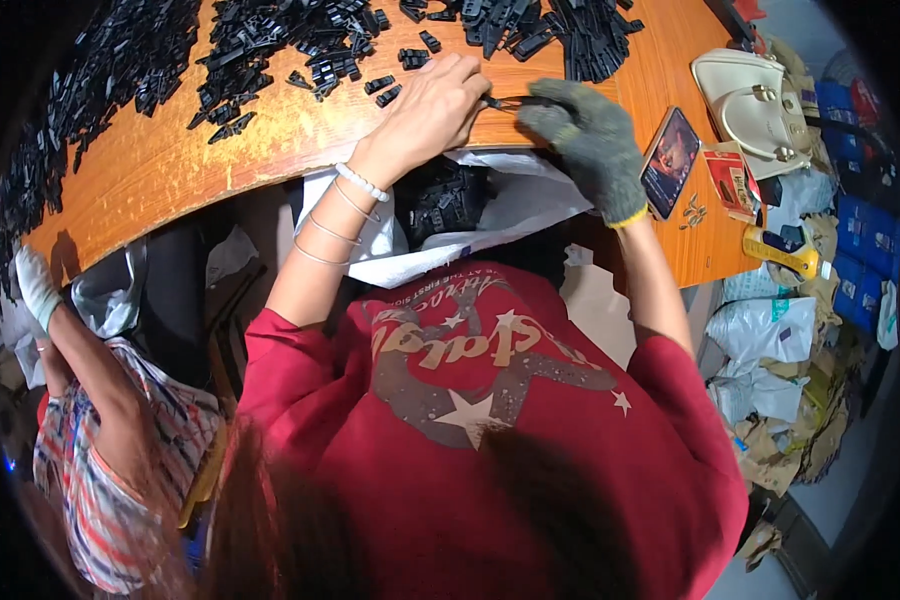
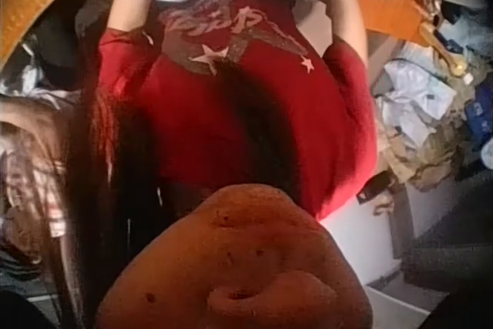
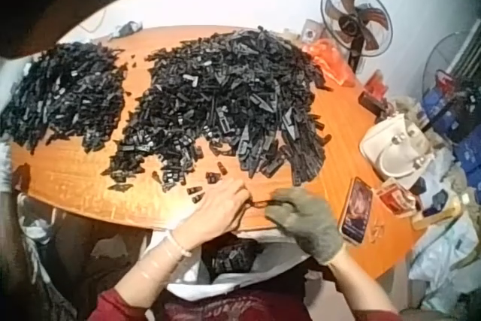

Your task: The person is inspecting small black plastic clips and placing them into a white bag.

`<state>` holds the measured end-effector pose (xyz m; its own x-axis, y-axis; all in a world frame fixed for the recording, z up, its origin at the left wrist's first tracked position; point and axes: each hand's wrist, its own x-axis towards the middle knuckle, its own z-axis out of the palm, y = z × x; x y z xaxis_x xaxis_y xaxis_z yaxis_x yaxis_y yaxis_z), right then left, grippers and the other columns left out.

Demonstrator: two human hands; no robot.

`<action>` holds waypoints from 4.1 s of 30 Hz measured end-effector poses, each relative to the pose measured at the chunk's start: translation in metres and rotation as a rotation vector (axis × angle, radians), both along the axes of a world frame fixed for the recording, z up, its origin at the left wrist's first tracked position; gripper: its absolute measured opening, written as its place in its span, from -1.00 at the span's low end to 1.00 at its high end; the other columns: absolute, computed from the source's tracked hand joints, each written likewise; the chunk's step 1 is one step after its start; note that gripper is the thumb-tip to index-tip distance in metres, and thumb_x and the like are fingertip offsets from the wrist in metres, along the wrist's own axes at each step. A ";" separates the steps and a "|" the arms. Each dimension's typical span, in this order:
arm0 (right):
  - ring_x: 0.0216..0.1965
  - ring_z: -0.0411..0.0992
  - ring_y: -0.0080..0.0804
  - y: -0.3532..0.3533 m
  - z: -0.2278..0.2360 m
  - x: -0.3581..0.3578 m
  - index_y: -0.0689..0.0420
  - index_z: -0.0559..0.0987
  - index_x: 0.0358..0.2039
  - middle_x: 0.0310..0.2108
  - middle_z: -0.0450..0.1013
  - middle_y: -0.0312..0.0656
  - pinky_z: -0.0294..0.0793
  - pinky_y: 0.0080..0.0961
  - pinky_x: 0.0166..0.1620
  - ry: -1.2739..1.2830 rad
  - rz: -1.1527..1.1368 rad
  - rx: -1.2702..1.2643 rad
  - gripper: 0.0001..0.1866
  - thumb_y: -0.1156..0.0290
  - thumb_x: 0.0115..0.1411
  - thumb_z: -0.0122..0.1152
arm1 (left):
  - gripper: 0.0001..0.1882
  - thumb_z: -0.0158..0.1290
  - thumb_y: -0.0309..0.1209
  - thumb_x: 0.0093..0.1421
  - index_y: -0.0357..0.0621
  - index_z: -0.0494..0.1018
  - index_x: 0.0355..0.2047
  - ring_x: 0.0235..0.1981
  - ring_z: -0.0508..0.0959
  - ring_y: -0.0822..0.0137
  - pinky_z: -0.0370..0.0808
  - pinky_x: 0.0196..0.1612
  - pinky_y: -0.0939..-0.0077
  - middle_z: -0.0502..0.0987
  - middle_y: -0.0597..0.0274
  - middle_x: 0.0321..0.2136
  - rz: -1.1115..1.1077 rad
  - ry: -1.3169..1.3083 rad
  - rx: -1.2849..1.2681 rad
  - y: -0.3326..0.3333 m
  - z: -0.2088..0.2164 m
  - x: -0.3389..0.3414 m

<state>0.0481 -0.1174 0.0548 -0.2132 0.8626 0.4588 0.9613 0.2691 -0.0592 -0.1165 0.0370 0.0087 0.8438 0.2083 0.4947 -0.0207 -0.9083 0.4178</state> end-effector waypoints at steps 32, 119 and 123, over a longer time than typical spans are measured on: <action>-0.51 0.44 -0.65 -0.042 0.010 -0.050 0.22 0.57 -0.10 -0.38 0.56 -0.29 0.34 -0.76 -0.52 1.364 -0.281 -0.658 -0.71 0.48 0.15 0.09 | -0.76 0.13 -0.31 0.08 -0.27 0.56 -0.39 -0.51 0.59 0.14 0.49 -0.39 0.38 0.56 -0.04 -0.54 0.174 0.040 -0.615 -0.007 0.013 0.017; -0.38 0.47 -0.09 0.035 0.021 -0.025 0.12 0.51 -0.39 -0.45 0.47 -0.10 0.44 -0.26 -0.32 0.017 -0.209 -0.440 -0.74 0.18 0.08 0.16 | -0.81 0.08 -0.48 -0.03 -0.19 0.41 -0.35 -0.41 0.50 0.06 0.43 -0.38 0.27 0.43 0.11 -0.49 0.072 0.019 -0.217 -0.009 -0.008 -0.019; -0.62 0.47 -0.20 0.047 0.018 -0.037 0.06 0.54 -0.55 -0.64 0.44 -0.12 0.40 -0.25 -0.61 -0.254 -0.100 -0.310 -0.69 0.06 0.03 0.20 | -0.78 0.16 -0.49 -0.06 -0.19 0.39 -0.38 -0.45 0.49 0.07 0.42 -0.43 0.30 0.41 0.12 -0.48 0.047 -0.038 -0.240 -0.008 -0.009 -0.020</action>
